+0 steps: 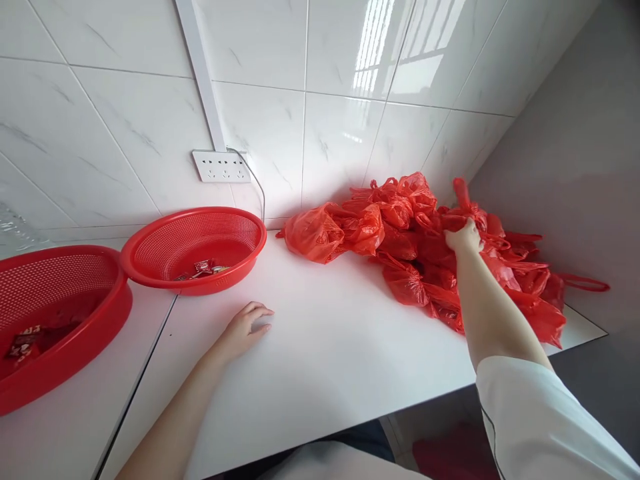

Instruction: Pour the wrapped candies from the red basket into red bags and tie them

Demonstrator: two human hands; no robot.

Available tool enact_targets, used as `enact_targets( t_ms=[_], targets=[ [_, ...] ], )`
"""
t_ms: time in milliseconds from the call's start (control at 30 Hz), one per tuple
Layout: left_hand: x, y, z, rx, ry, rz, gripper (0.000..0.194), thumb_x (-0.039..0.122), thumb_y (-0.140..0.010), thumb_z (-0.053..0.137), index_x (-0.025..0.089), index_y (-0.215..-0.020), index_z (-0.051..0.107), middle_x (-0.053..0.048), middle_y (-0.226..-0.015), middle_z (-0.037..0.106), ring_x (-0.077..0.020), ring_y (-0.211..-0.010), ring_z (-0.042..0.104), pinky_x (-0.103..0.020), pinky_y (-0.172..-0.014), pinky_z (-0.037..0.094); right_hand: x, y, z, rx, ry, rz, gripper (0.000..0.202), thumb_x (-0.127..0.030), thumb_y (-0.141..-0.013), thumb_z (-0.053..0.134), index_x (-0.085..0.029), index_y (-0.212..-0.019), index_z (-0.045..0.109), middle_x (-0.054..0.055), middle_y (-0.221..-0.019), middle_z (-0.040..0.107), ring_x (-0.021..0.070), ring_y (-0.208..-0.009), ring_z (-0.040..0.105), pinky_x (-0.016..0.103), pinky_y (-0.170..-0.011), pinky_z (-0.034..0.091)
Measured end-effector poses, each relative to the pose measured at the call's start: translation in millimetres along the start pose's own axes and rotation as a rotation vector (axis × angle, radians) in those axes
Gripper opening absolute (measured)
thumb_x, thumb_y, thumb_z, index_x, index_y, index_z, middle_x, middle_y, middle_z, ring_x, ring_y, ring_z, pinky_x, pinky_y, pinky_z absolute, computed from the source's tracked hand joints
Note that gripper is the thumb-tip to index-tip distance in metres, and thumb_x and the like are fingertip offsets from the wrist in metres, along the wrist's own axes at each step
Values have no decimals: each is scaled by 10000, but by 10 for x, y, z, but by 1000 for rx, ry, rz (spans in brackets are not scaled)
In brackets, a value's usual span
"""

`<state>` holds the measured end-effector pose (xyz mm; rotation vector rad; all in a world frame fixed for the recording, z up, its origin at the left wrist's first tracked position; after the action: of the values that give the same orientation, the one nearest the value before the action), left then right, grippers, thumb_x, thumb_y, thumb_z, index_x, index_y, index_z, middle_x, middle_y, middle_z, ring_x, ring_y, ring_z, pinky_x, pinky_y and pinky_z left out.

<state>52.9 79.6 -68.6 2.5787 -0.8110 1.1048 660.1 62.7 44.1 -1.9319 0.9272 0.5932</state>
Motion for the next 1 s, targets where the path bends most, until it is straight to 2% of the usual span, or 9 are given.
enact_targets(
  t_ms=[167,233,400,467,533,633,800,867,1000],
  targets=[
    [-74,-9,26,4,-12,8,333,413,-882,528,252,-1142,659,-62,-1209,563,-242,-1150,563,-386,-1016,475,-11,235,186,9,108,101,494,-122,-784,638,-39,-1262,550,405,-1438,332,423,-1368,292,613,-998,169],
    [-105,-13,38,11,-16,12,321,401,-887,528,262,-1148,653,-53,-1210,558,-231,-1145,565,-374,-1004,482,-290,335,269,1,108,-76,410,-172,-858,567,-97,-1261,562,312,-1476,352,375,-1391,263,565,-1054,172],
    [-124,-6,51,16,-22,37,296,360,-889,539,267,-1148,651,-51,-1203,556,-221,-1135,568,-372,-1000,481,-1206,958,611,-230,56,-554,292,-370,-943,473,-203,-1126,627,137,-1330,559,262,-1221,493,399,-997,401],
    [-115,6,48,19,-24,40,289,338,-887,546,265,-1146,651,-52,-1195,557,-217,-1132,566,-373,-1004,475,-1457,1209,718,-291,128,-586,435,-389,-903,537,-197,-1293,532,172,-1442,452,319,-1258,471,469,-986,416],
    [-97,22,43,20,-23,47,287,314,-886,549,263,-1150,651,-52,-1188,559,-213,-1130,566,-370,-1009,470,-1563,1344,800,-404,251,-481,660,-321,-825,633,-192,-1428,400,227,-1461,405,381,-1226,499,521,-923,448],
    [-67,44,38,24,-25,65,286,289,-886,549,258,-1153,650,-56,-1173,563,-208,-1118,571,-368,-1007,469,-1596,1335,787,-496,256,-358,575,-151,-789,586,-167,-1357,497,207,-1195,611,339,-1041,618,474,-852,486],
    [-72,49,33,30,-64,87,289,267,-884,552,260,-1157,645,-54,-1157,573,-211,-1099,580,-375,-994,476,-1782,1084,327,27,-278,-534,357,-101,-815,425,-158,-1111,616,112,-1081,663,224,-1038,599,373,-947,451],
    [-82,48,41,28,-86,96,289,265,-886,550,261,-1160,642,-54,-1159,577,-211,-1091,586,-379,-983,484,-1859,1012,277,-8,-328,-488,310,-138,-822,445,-166,-1077,619,97,-1002,679,215,-932,613,365,-886,468],
    [39,34,79,122,-159,134,384,272,-904,535,278,-1287,565,-72,-1259,551,-231,-1179,552,-425,-1035,456,-1999,947,400,-263,-215,-342,206,-268,-850,501,-176,-972,639,86,-827,662,215,-740,582,364,-737,470]
  ],
)
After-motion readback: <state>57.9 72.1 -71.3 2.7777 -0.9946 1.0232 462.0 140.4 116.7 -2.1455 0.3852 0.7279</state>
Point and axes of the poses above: each hand's wrist, its own y-axis away from the middle knuckle, its own z-axis out of the palm, x = y × z, the point moved 4 cm from there along -y, towards the middle knuckle
